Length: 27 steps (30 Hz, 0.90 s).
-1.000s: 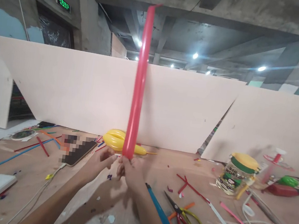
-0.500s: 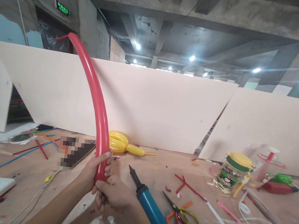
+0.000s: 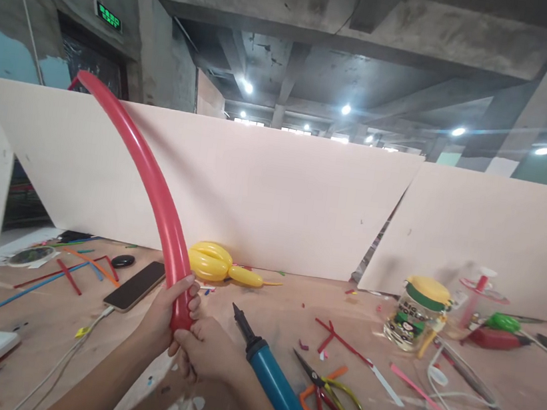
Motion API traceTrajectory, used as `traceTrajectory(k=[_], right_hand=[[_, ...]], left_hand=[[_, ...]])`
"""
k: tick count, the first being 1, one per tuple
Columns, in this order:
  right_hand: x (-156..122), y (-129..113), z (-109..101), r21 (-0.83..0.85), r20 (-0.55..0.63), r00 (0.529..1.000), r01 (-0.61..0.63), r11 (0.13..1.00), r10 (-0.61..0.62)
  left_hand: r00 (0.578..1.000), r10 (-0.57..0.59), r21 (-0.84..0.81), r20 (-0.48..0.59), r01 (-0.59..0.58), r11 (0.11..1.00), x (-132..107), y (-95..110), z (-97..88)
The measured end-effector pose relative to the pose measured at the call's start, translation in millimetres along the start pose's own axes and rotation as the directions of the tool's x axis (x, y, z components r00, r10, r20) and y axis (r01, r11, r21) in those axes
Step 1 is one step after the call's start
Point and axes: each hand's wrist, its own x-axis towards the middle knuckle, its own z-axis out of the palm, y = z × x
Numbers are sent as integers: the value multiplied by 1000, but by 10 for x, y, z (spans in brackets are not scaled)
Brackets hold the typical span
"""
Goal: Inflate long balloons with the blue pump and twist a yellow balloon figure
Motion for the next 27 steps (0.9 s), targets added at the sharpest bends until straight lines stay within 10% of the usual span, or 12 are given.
traceTrajectory(k=[13,19,27], right_hand=[[-175,-204,136,-488,-239,884,250,836,-403],[-135,-185,3,32,-141,959,252,967,-245],[-131,-69,-234,425,224,950,106,899,-218]], left_hand=[[991,125,-142,-48,-131,981,-41,258,31],[991,125,-201,52,-113,973,-81,203,59],[968,93,-312,232,-16,950,-123,198,73]])
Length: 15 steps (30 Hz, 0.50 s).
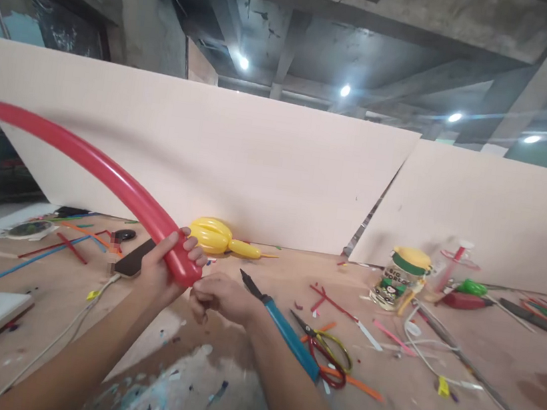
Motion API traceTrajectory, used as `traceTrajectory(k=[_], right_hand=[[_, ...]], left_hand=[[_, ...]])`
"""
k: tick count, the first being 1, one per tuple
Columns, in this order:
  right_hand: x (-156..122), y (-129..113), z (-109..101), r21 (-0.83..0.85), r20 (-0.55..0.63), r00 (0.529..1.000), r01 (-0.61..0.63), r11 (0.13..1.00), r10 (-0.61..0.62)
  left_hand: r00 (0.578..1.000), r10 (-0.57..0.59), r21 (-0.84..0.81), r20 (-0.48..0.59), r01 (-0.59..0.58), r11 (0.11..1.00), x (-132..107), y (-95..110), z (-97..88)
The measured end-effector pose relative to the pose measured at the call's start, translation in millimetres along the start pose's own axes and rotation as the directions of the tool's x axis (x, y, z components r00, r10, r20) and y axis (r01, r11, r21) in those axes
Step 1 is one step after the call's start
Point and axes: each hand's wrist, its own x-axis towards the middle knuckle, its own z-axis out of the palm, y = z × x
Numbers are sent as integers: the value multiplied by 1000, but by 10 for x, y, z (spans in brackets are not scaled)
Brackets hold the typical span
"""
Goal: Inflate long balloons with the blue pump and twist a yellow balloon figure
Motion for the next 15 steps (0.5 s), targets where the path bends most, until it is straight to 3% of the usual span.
traceTrajectory(k=[7,15], right_hand=[[16,219,19,250,59,998,-42,967,28],[0,316,-73,189,-16,999,-45,981,48]], left_hand=[[1000,4,-4,-28,-4,1000,12,-33,-7],[995,-23,39,-95,27,999,97,-170,-81]])
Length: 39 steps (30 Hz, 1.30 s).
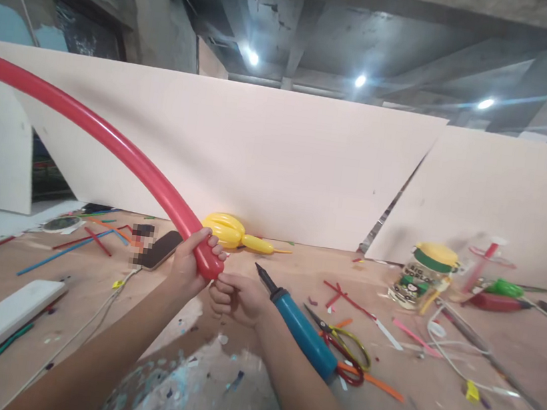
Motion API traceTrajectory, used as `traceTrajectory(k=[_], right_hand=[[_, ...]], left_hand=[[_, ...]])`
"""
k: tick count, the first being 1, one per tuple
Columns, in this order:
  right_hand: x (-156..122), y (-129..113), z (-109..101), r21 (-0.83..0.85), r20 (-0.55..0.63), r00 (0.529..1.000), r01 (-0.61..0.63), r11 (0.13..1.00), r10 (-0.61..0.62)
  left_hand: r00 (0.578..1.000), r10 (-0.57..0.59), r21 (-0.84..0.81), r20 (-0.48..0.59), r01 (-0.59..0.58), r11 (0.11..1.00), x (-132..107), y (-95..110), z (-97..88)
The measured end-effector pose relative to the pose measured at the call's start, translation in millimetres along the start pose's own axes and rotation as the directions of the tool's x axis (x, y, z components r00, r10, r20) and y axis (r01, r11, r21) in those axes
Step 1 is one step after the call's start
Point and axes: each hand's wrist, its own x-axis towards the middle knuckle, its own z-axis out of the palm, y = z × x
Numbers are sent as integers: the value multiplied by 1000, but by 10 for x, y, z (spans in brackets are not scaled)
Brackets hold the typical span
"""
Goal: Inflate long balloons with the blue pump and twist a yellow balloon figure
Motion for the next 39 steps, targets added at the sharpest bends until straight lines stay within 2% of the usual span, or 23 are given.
traceTrajectory(k=[5,7,11,13,15,17,18,20,22,23,24,25,27,28,29,31,39], right_hand=[[19,-38,-4,-232,-116,993,8,973,-36],[23,-66,30,-369,-192,975,34,929,-112],[-17,-132,139,-617,-302,903,58,785,-304],[-48,-175,170,-765,-287,875,36,644,-390],[-79,-234,162,-906,-228,861,-17,423,-454],[-109,-311,122,-973,-168,857,-63,223,-487],[-124,-355,97,-982,-147,854,-64,179,-499],[-149,-439,55,-988,-111,840,-34,152,-532],[-154,-495,32,-975,-110,826,17,219,-553],[-145,-502,27,-953,-131,825,48,300,-549],[-128,-492,22,-906,-163,834,85,415,-527],[-104,-467,17,-813,-196,856,131,567,-479],[-43,-376,1,-500,-211,917,196,843,-338],[-12,-320,-10,-334,-189,943,201,921,-274],[17,-266,-21,-200,-164,960,192,961,-226],[57,-182,-39,-72,-139,974,170,983,-179],[22,-174,-31,14,-174,967,189,982,-184]], left_hand=[[997,14,10,-69,-13,1000,59,-9,-58],[992,39,3,-121,-39,999,78,8,-64],[980,22,-21,-199,-27,999,73,35,-44],[978,25,-25,-206,-31,999,75,41,-21],[976,38,-27,-213,-45,999,105,46,11],[974,52,-32,-222,-61,998,163,57,48],[974,58,-37,-221,-68,997,196,65,69],[975,75,-53,-211,-88,995,256,82,109],[976,83,-74,-200,-99,992,284,94,145],[978,84,-84,-193,-102,991,284,97,160],[979,84,-89,-185,-102,991,276,97,171],[981,81,-88,-174,-98,991,262,96,180],[987,71,-78,-147,-83,994,230,92,190],[988,68,-71,-137,-78,994,219,91,190],[990,63,-67,-130,-72,995,215,89,187],[991,51,-66,-126,-60,996,226,84,176],[987,-22,-90,-159,8,996,280,11,147]])
